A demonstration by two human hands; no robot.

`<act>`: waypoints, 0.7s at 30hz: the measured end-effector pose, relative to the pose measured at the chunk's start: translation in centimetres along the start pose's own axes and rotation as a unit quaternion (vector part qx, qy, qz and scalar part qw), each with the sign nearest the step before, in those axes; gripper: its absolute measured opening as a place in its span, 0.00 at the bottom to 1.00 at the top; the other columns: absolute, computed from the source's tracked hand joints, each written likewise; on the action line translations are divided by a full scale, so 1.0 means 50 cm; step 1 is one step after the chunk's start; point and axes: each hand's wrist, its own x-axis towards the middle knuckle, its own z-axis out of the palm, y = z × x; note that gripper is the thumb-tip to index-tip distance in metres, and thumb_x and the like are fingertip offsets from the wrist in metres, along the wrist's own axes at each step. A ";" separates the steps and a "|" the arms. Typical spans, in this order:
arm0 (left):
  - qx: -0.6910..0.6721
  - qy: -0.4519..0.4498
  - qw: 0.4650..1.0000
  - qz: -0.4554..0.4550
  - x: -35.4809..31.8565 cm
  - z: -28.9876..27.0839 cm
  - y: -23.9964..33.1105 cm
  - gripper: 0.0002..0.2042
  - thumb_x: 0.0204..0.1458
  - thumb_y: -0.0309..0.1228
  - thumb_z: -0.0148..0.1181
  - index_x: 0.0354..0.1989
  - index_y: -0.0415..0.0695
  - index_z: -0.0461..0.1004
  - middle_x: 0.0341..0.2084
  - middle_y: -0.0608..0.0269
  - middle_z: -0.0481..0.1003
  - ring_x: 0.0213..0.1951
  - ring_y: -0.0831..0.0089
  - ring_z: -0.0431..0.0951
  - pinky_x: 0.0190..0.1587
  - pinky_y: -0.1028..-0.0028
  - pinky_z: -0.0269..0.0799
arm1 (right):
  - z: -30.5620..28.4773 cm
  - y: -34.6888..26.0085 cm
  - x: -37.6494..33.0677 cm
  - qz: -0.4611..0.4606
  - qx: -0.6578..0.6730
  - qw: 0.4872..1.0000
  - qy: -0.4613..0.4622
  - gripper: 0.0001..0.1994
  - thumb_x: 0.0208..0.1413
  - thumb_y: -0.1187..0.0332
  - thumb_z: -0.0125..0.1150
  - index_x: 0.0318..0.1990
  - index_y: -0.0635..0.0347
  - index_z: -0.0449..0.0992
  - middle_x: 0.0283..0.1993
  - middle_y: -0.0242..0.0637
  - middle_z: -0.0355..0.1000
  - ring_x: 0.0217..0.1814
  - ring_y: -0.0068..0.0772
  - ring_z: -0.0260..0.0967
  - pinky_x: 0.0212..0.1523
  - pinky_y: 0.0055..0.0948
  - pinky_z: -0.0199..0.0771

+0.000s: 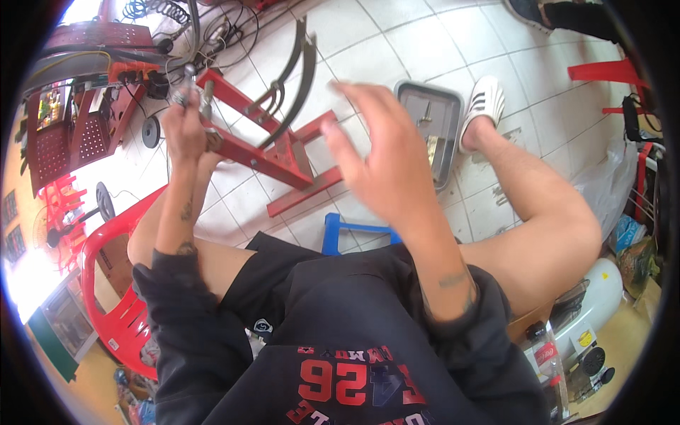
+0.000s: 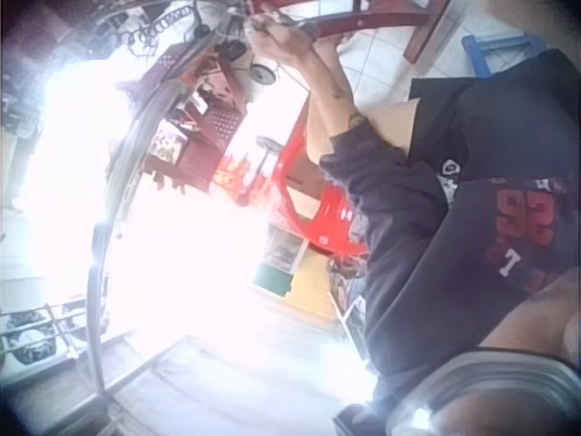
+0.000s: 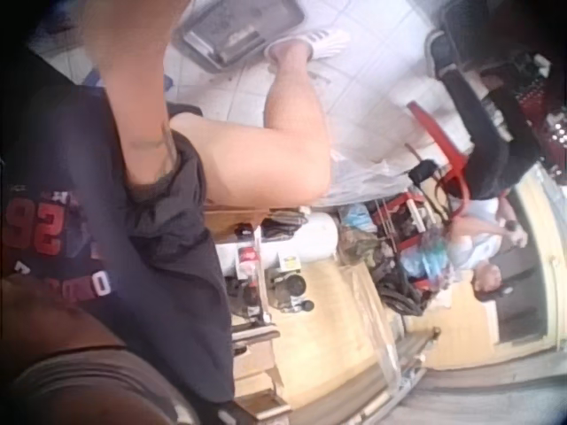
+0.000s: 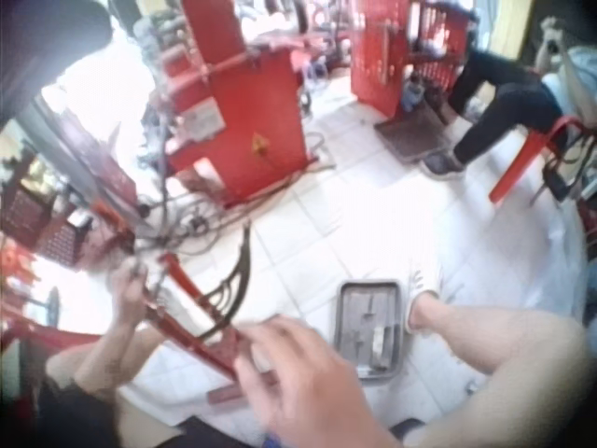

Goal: The person sits on the floor and assembles a metal bracket using a wrench and a screwdriver. They pick up a metal plate, insert a bolt, and tighten it with a wrench. They also use a screwdriver to adjust a screw on the bracket. The person handles the parts and tools directly on the floor.

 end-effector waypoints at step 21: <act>0.105 -0.031 0.985 0.134 -0.176 -0.039 0.097 0.08 0.52 0.32 0.56 0.34 0.39 0.77 0.22 0.47 0.74 0.28 0.48 0.76 0.33 0.55 0.70 | 0.116 0.081 0.230 0.002 -0.505 0.820 -0.270 0.52 0.51 0.37 0.58 0.76 0.55 0.43 0.79 0.46 0.42 0.81 0.49 0.37 0.75 0.52 0.50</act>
